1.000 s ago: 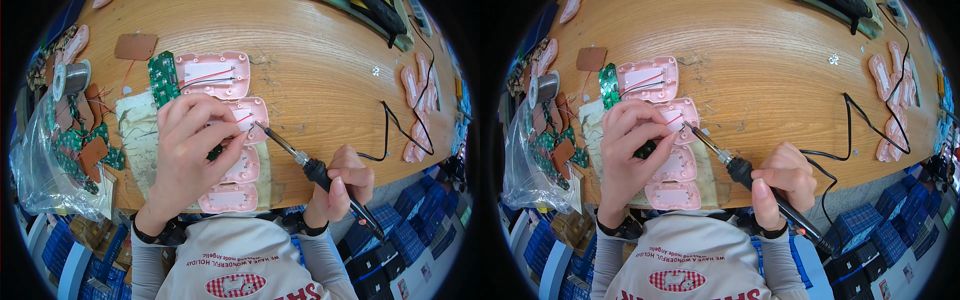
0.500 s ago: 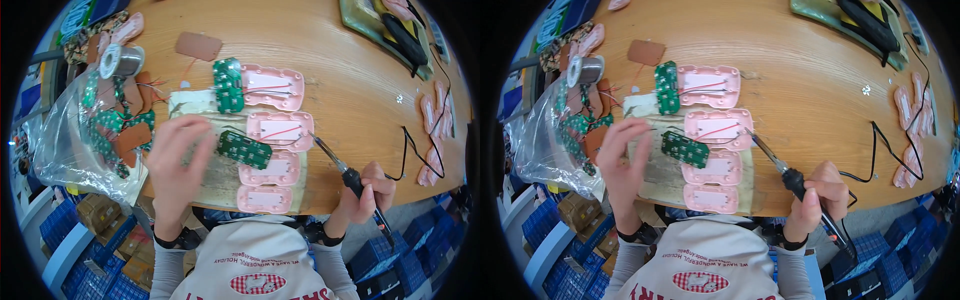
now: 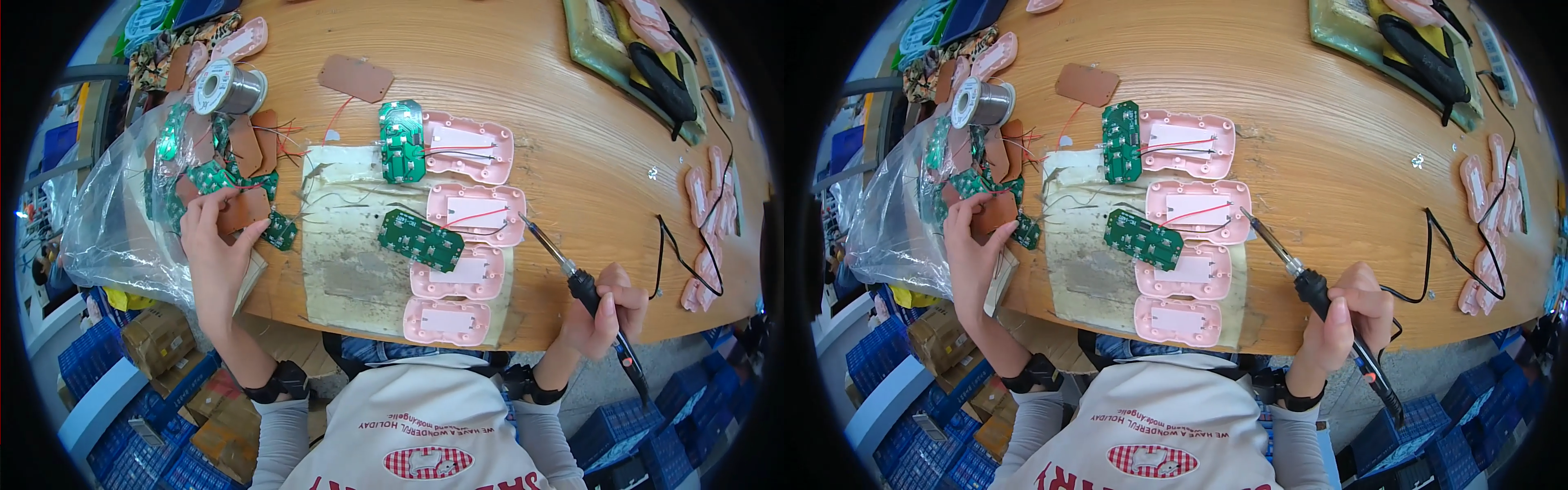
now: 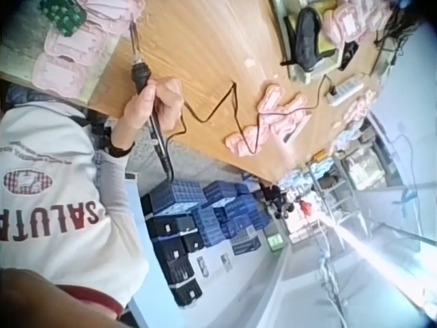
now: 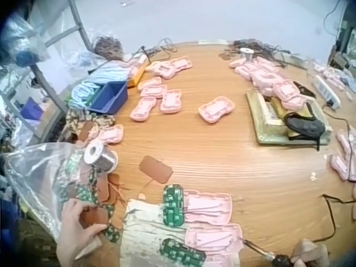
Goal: Soldering wires and electronic components into small plastic casings at a workshop table.
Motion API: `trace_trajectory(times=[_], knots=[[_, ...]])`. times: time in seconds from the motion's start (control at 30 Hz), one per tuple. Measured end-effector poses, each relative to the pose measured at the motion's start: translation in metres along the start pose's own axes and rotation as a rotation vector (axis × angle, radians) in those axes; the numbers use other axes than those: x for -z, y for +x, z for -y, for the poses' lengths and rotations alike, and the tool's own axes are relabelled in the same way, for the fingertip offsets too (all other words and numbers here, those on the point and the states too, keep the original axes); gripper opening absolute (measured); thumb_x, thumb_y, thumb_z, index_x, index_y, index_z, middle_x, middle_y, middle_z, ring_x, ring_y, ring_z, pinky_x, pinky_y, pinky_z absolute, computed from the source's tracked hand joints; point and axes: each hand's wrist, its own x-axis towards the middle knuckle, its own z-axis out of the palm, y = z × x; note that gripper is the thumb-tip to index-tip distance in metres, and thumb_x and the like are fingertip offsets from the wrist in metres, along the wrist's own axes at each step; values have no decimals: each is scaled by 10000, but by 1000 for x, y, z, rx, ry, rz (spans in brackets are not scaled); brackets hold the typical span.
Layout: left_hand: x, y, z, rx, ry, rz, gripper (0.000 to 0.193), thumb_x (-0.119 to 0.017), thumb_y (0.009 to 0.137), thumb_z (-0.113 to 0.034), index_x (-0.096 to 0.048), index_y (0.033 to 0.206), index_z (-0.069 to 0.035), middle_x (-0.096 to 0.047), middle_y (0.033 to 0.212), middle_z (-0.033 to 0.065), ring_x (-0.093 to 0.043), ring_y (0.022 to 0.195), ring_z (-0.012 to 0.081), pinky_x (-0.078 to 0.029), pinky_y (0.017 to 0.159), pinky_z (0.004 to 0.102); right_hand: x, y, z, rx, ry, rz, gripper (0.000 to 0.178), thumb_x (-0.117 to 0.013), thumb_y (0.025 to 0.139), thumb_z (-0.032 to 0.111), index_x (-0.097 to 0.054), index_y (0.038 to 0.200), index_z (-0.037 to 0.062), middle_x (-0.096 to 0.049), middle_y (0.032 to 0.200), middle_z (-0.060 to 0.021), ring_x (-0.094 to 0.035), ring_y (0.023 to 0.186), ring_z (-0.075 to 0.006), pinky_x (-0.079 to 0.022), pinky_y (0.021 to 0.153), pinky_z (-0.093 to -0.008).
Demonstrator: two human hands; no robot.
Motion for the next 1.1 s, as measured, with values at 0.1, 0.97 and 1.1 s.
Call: trace_trajectory(times=[0.1, 0.97, 1.1], knots=[[2, 6, -4, 24, -46, 26, 421, -785, 654, -154, -594, 1017, -64, -521, 1064, 91, -469, 998, 288, -385, 872, 370, 2, 0, -1, 30, 16, -8, 132, -513, 739, 106, -438, 699, 4, -409, 539, -66, -314, 504, -108, -224, 498, -284], [0, -45, -70, -96, -630, -4, 126, -677, 755, -9, -672, 877, -42, -625, 872, 44, -553, 782, 167, -427, 733, 276, 5, -2, -1, 24, 35, -34, 133, -513, 746, 90, -417, 692, 14, -420, 560, -63, -320, 509, -100, -233, 510, -277], [-12, -60, -68, -375, -339, 82, 149, -669, 740, 12, -675, 882, -34, -609, 984, 116, -538, 932, 241, -424, 811, 342, 2, -1, 1, 19, 55, -33, 127, -510, 749, 85, -419, 698, 13, -423, 565, -60, -321, 514, -99, -236, 513, -276]])
